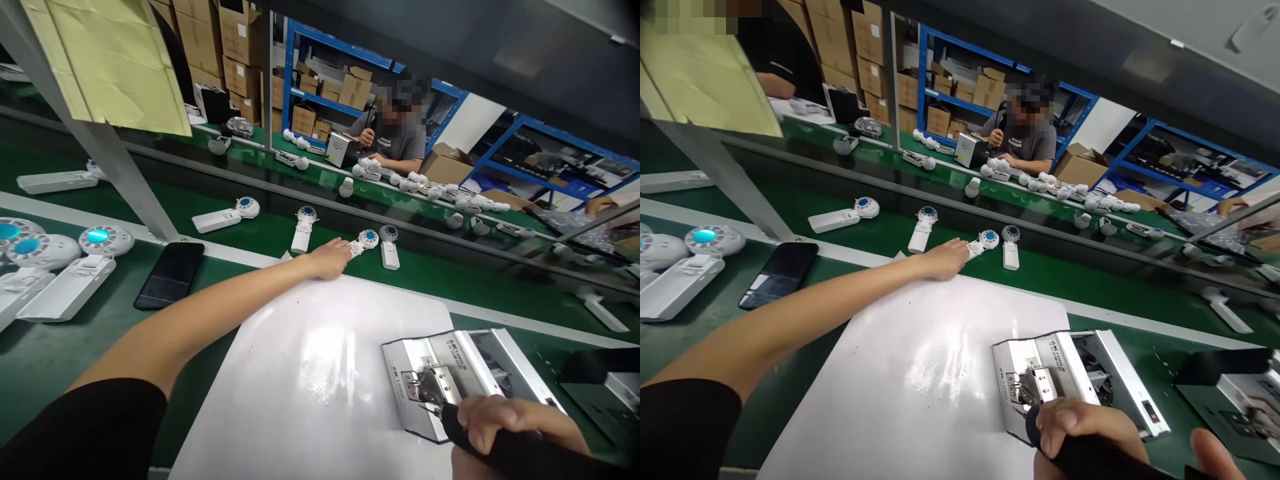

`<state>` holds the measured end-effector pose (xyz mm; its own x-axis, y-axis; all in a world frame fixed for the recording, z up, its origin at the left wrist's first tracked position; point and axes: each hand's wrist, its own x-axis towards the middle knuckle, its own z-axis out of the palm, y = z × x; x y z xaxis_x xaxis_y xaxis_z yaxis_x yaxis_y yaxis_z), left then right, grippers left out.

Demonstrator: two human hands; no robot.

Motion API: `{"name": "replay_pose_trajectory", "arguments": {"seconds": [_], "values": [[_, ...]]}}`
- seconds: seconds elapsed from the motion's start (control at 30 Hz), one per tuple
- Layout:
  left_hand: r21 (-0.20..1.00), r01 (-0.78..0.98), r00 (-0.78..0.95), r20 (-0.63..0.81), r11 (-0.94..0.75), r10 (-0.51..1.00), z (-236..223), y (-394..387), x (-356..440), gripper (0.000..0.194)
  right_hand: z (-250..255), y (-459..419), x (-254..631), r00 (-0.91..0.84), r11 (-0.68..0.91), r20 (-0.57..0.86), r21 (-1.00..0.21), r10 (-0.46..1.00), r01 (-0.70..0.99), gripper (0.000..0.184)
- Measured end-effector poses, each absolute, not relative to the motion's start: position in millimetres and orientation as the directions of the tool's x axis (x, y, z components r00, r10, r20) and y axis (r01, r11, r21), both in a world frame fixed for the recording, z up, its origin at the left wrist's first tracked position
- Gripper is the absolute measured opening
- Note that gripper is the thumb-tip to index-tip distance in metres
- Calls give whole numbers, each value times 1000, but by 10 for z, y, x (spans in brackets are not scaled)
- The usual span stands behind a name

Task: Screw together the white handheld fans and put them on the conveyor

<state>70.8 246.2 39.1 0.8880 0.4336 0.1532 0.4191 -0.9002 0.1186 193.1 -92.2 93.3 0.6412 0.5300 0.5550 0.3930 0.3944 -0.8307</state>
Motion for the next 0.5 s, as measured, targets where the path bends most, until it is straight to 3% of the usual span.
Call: {"name": "replay_pose_trajectory", "arguments": {"seconds": [0.1, 0.27, 0.37, 0.5], "values": [[118, 440, 868, 196, -890, 455, 408, 2550, 391, 38, 867, -879, 2128, 575, 462, 668, -743, 471, 485, 60], [135, 572, 770, 252, -809, 586, 329, 2676, -484, 33, 907, -721, 2067, 663, 421, 724, -671, 192, 611, 62], [143, 576, 766, 249, -805, 593, 268, 2722, -834, 30, 930, -555, 1844, 675, 354, 701, -707, 231, 613, 62], [156, 585, 731, 322, -796, 601, 342, 2661, -922, 33, 889, -465, 1770, 628, 406, 742, -661, 233, 631, 55]]}}
